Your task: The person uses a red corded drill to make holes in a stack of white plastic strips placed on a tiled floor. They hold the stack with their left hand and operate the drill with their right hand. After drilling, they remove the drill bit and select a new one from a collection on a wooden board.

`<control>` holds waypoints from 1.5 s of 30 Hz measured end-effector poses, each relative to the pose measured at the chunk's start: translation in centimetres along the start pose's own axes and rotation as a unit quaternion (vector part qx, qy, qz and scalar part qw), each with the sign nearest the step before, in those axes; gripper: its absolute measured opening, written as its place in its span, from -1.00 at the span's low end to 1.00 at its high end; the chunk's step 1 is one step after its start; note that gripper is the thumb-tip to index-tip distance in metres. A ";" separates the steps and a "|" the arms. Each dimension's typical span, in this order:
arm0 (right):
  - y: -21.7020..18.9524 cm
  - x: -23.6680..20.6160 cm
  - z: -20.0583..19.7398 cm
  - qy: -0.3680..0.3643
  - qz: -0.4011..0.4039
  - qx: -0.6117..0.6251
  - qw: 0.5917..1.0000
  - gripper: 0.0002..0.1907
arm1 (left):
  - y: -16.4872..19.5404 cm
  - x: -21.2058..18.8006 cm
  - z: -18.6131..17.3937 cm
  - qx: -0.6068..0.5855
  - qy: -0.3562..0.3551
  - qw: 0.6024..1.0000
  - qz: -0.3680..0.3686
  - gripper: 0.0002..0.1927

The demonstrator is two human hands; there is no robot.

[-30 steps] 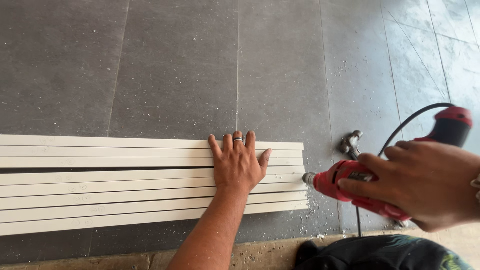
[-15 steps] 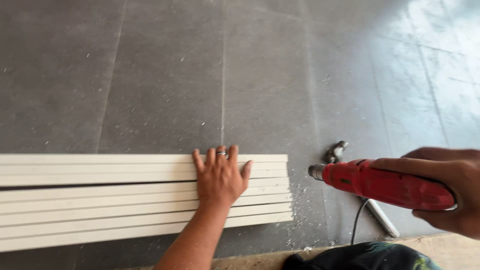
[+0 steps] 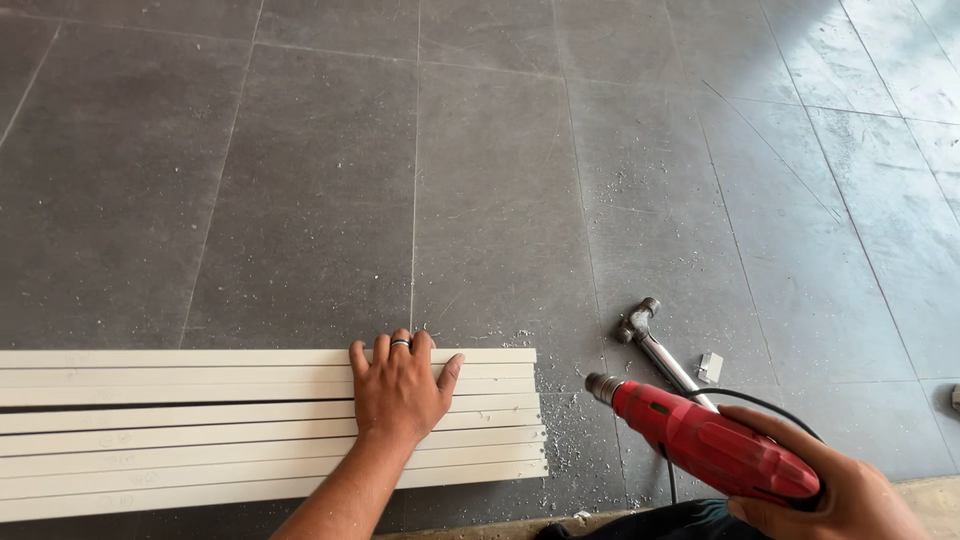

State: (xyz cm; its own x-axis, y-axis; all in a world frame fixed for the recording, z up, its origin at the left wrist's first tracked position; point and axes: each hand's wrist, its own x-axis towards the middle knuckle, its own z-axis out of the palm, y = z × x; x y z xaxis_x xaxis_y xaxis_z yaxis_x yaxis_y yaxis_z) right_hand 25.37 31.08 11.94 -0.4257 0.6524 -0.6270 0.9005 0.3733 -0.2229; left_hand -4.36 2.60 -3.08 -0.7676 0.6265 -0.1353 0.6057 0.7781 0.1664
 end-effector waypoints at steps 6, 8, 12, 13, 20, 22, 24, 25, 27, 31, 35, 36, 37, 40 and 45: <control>-4.8 -1.1 -3.1 -0.125 -0.041 0.025 0.991 -0.10 | 0.7 0.7 -0.5 -0.030 -0.020 0.999 -0.036 -0.39; -7.5 -2.2 -3.9 -0.123 -0.011 -0.033 0.992 -0.11 | 0.6 0.5 -0.4 -0.037 0.022 0.999 -0.025 -0.40; -12.9 -3.7 -3.5 -0.133 0.035 -0.123 0.983 -0.15 | 0.5 0.4 -0.2 -0.048 0.075 0.996 -0.022 -0.42; -13.7 -4.0 -3.4 -0.135 0.045 -0.138 0.980 -0.17 | 0.5 0.3 -0.2 -0.054 0.070 0.996 -0.023 -0.43; -14.6 -4.3 -3.1 -0.135 0.012 -0.124 0.983 -0.20 | 0.5 0.3 -0.1 -0.054 0.024 0.998 -0.028 -0.42; -14.3 -4.2 -2.9 -0.139 -0.005 -0.113 0.984 -0.19 | 0.5 0.4 -0.1 -0.050 0.018 0.998 -0.028 -0.41; -14.4 -4.1 -2.7 -0.136 -0.009 -0.110 0.985 -0.20 | 0.5 0.4 -0.1 -0.056 0.011 0.998 -0.029 -0.41; -14.6 -4.1 -2.6 -0.133 -0.010 -0.113 0.985 -0.20 | 0.4 0.4 -0.1 -0.058 0.008 0.998 -0.029 -0.40; -15.0 -4.2 -2.5 -0.130 -0.005 -0.134 0.982 -0.19 | 0.4 0.4 -0.1 -0.058 0.013 0.998 -0.029 -0.40; -15.8 -4.4 -2.6 -0.123 0.013 -0.171 0.978 -0.20 | 0.4 0.4 -0.1 -0.062 0.020 0.998 -0.026 -0.39; -16.0 -4.4 -2.6 -0.121 0.007 -0.177 0.977 -0.20 | 0.5 0.5 0.1 -0.062 0.012 0.998 -0.027 -0.39; -15.9 -4.3 -2.6 -0.121 0.007 -0.179 0.976 -0.19 | 0.5 0.5 0.2 -0.067 0.012 0.997 -0.028 -0.39; -15.9 -4.2 -2.5 -0.120 0.006 -0.182 0.976 -0.19 | 0.5 0.5 0.2 -0.070 0.013 0.997 -0.029 -0.39; -15.7 -4.0 -2.5 -0.117 0.022 -0.209 0.971 -0.18 | 0.5 0.5 0.3 -0.070 0.012 0.997 -0.028 -0.38; -15.8 -4.1 -2.6 -0.107 0.037 -0.218 0.969 -0.17 | 0.5 0.5 0.2 -0.067 0.015 0.997 -0.025 -0.39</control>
State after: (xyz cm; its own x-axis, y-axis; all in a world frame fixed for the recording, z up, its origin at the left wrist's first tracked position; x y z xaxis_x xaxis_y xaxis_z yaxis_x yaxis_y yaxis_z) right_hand 12.63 24.22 19.99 -0.2912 0.5540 -0.7800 0.7847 0.6047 0.1365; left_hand -4.43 3.30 -3.31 -0.8033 0.5838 -0.1179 0.5346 0.7940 0.2893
